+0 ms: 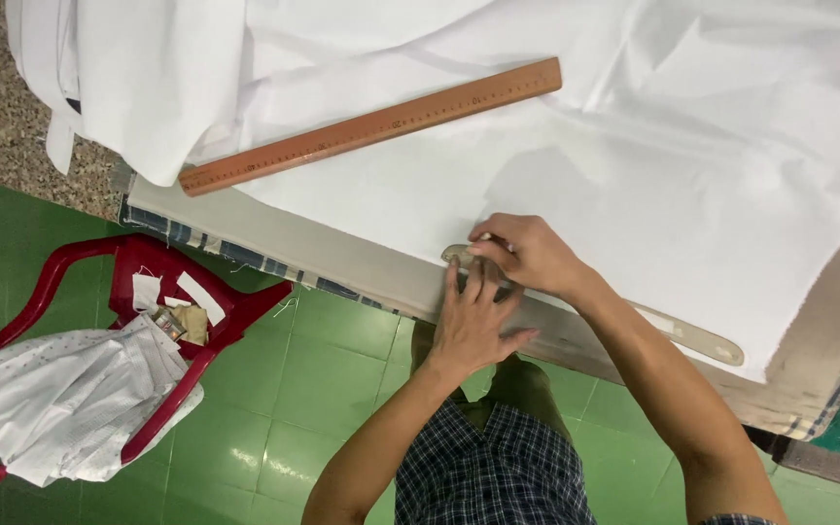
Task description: The person is preparing a piece of white fabric by smoothing it, ironing it, and then using a pencil and various rulers to mark pattern lines on it.
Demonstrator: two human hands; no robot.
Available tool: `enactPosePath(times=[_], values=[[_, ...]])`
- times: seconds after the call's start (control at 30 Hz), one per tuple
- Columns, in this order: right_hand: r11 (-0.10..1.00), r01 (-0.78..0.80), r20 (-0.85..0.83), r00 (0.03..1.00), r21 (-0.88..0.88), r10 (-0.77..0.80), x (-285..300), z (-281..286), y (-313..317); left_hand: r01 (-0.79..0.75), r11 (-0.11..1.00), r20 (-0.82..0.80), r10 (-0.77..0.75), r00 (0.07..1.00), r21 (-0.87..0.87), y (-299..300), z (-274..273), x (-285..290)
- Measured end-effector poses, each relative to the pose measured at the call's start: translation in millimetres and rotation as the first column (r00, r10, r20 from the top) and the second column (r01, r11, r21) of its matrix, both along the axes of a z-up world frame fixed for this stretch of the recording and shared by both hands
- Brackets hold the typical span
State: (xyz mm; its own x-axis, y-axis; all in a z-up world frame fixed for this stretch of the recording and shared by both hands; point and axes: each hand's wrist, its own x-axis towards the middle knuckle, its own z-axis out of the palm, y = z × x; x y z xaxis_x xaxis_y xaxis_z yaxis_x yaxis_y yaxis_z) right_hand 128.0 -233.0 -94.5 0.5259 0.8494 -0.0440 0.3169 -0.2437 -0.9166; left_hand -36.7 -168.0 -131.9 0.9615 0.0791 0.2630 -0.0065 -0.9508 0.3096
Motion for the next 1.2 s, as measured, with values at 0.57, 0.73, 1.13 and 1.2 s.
enactPosePath(times=[0.57, 0.73, 1.13, 1.2], values=[[0.954, -0.274, 0.04, 0.959, -0.126, 0.28, 6, -20, 46, 0.041, 0.996, -0.099, -0.034, 0.995, 0.073, 9, 17, -4], [0.966, -0.237, 0.344, 0.903, -0.101, 0.257, 17, -26, -2, 0.045, 0.994, -0.103, -0.035, 0.994, 0.098, 6, 11, -4], [0.807, 0.493, 0.309, 0.862, -0.324, -0.403, -27, 58, -298, 0.38, 0.906, -0.399, -0.284, 0.872, 0.185, 29, 45, 25], [0.761, 0.568, 0.144, 0.821, -0.315, -0.553, -59, 35, -265, 0.519, 0.854, -0.579, -0.413, 0.704, 0.022, 47, 53, 58]])
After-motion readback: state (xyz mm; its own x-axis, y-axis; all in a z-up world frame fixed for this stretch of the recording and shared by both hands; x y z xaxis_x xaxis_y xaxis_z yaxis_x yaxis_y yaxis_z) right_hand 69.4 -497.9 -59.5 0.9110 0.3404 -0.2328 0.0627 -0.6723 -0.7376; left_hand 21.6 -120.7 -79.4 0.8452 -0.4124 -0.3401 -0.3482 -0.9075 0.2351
